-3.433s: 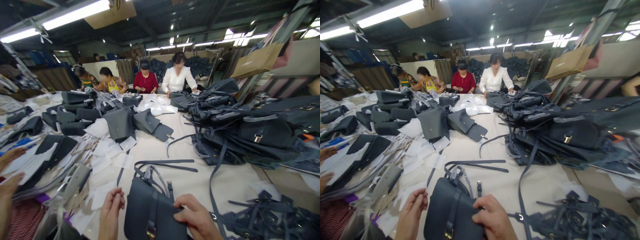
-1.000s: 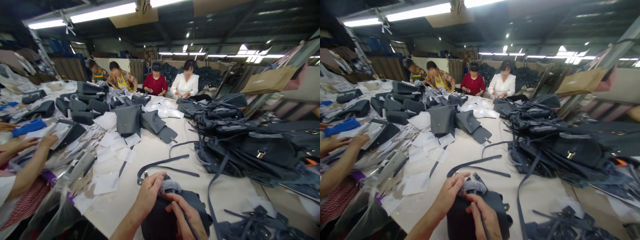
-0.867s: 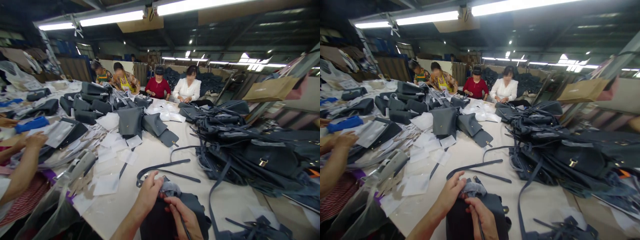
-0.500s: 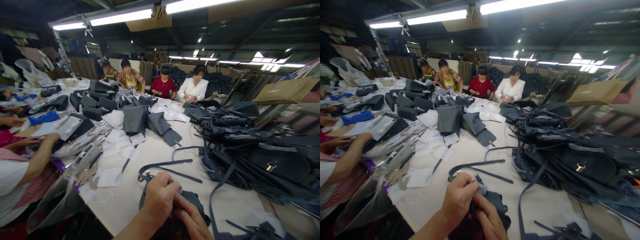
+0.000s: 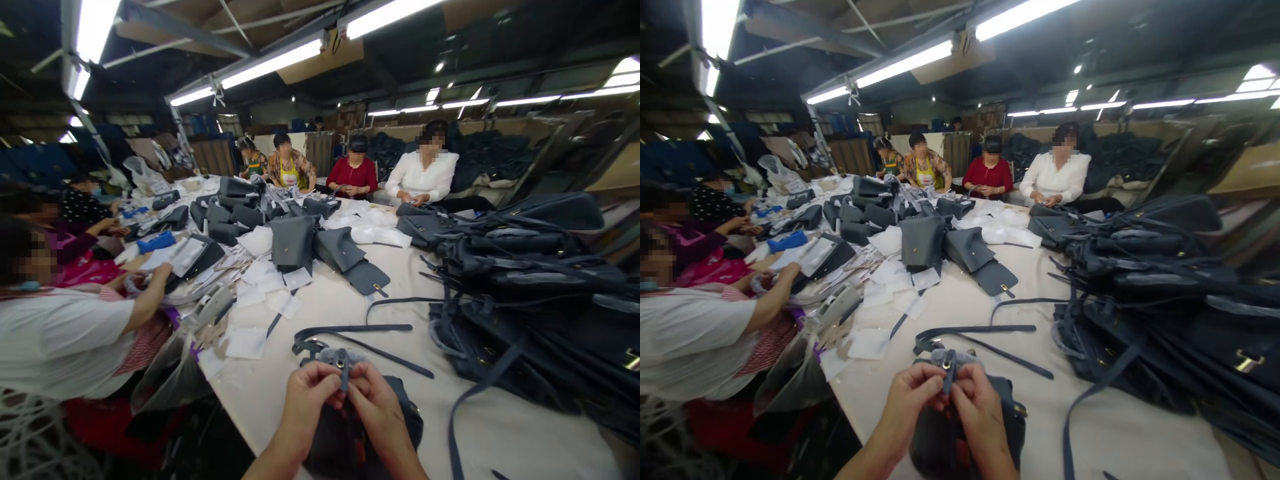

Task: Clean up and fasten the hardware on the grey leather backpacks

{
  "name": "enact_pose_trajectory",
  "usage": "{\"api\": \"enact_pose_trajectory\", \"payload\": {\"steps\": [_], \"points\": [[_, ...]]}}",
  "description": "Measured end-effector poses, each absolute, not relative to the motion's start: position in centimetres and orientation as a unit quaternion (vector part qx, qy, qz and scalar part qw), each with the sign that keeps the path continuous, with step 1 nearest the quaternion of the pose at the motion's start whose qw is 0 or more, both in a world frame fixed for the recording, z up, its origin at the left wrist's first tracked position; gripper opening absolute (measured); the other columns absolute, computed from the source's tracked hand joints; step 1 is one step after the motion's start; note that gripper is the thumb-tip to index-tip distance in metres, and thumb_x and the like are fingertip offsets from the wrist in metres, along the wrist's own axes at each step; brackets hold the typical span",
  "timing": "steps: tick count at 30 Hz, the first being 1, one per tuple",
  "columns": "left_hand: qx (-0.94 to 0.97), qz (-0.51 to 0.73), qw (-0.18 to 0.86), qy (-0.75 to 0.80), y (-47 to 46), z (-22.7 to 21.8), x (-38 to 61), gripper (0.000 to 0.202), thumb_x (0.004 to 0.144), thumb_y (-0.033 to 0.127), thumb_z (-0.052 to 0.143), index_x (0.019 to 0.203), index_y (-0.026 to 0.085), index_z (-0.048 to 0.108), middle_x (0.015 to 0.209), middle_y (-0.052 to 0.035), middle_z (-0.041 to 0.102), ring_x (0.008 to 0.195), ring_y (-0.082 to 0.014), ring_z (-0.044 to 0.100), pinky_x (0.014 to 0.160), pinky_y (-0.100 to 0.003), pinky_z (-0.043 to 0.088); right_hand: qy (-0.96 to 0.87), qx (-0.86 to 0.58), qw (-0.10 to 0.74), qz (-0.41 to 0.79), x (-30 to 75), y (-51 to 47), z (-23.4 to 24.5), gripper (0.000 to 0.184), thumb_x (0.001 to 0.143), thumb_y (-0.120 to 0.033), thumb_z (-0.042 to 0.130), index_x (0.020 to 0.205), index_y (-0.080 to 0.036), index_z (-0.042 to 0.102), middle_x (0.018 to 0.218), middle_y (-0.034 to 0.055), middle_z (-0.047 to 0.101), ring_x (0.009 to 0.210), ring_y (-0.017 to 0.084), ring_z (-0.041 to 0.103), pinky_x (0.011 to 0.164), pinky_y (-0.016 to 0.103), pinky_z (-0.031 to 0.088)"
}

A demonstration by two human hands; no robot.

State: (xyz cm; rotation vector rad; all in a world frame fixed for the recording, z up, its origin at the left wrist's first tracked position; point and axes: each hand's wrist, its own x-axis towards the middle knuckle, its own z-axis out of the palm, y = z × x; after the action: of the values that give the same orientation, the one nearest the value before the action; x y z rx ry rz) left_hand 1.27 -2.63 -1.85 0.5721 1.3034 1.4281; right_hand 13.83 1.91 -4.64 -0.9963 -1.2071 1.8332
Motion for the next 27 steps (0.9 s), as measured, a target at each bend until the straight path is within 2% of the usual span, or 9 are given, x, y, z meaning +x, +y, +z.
{"api": "enact_pose_trajectory", "payload": {"steps": [4,7,12,15,18,23,27], "points": [[0.200,0.540,0.576,0.581,-2.9,-1.6,0.2,0.035,0.054,0.030,0.076,0.081,0.016,0.057,0.063,0.0014,0.063,0.056,-0.0126,0.060,0.052,-0.022,0.045,-0.430,-0.335,0.332,0.770,14.7,2.1,-3.7,0.053,0.062,-0.041,0.083,0.104,-0.023,0.056,0.079,0.0017,0.074,0.071,0.018,0.068,0.071,0.030,0.052],[0.215,0.488,0.580,0.616,-3.4,-1.6,-0.4,0.031,0.052,0.030,0.074,0.072,0.016,0.055,0.065,0.0012,0.062,0.059,-0.0113,0.058,0.052,-0.021,0.042,-0.436,-0.386,0.308,0.752,14.9,2.4,-3.8,0.053,0.060,-0.038,0.083,0.102,-0.022,0.056,0.074,0.0013,0.075,0.066,0.018,0.067,0.063,0.027,0.050],[0.229,0.452,0.579,0.639,-3.8,-2.0,0.2,0.023,0.050,0.029,0.071,0.062,0.017,0.054,0.058,0.0018,0.058,0.059,-0.0156,0.059,0.044,-0.021,0.035,-0.457,-0.424,0.320,0.714,14.3,2.4,-4.4,0.051,0.061,-0.037,0.079,0.103,-0.019,0.057,0.062,-0.0024,0.072,0.058,0.017,0.065,0.059,0.027,0.049],[0.239,0.439,0.562,0.660,-3.5,-2.6,0.8,0.016,0.051,0.024,0.066,0.056,0.018,0.052,0.051,0.0023,0.057,0.049,-0.0119,0.052,0.042,-0.021,0.027,-0.452,-0.423,0.316,0.719,14.2,2.3,-4.5,0.047,0.062,-0.039,0.077,0.100,-0.019,0.059,0.060,-0.0030,0.071,0.054,0.017,0.063,0.053,0.025,0.048],[0.249,0.431,0.550,0.671,-3.2,-3.1,1.1,0.012,0.051,0.019,0.064,0.054,0.018,0.052,0.047,0.0027,0.057,0.043,-0.0086,0.042,0.042,-0.023,0.023,-0.452,-0.422,0.308,0.723,14.3,2.4,-4.3,0.044,0.062,-0.039,0.077,0.097,-0.019,0.061,0.062,-0.0014,0.073,0.056,0.018,0.065,0.055,0.026,0.050],[0.264,0.427,0.550,0.667,-3.1,-3.1,0.8,0.015,0.048,0.016,0.064,0.052,0.018,0.050,0.046,0.0059,0.052,0.046,-0.0087,0.043,0.045,-0.023,0.029,-0.463,-0.399,0.297,0.734,14.6,2.5,-3.9,0.044,0.062,-0.036,0.078,0.099,-0.019,0.062,0.075,0.0027,0.078,0.069,0.023,0.071,0.066,0.031,0.055],[0.259,0.419,0.588,0.642,-3.4,-2.9,0.3,0.021,0.049,0.022,0.069,0.056,0.019,0.049,0.050,0.0055,0.054,0.052,-0.0111,0.051,0.048,-0.022,0.033,-0.441,-0.413,0.300,0.739,14.4,2.5,-3.5,0.046,0.060,-0.036,0.079,0.100,-0.020,0.061,0.075,0.0026,0.078,0.069,0.024,0.072,0.068,0.033,0.056]]}}
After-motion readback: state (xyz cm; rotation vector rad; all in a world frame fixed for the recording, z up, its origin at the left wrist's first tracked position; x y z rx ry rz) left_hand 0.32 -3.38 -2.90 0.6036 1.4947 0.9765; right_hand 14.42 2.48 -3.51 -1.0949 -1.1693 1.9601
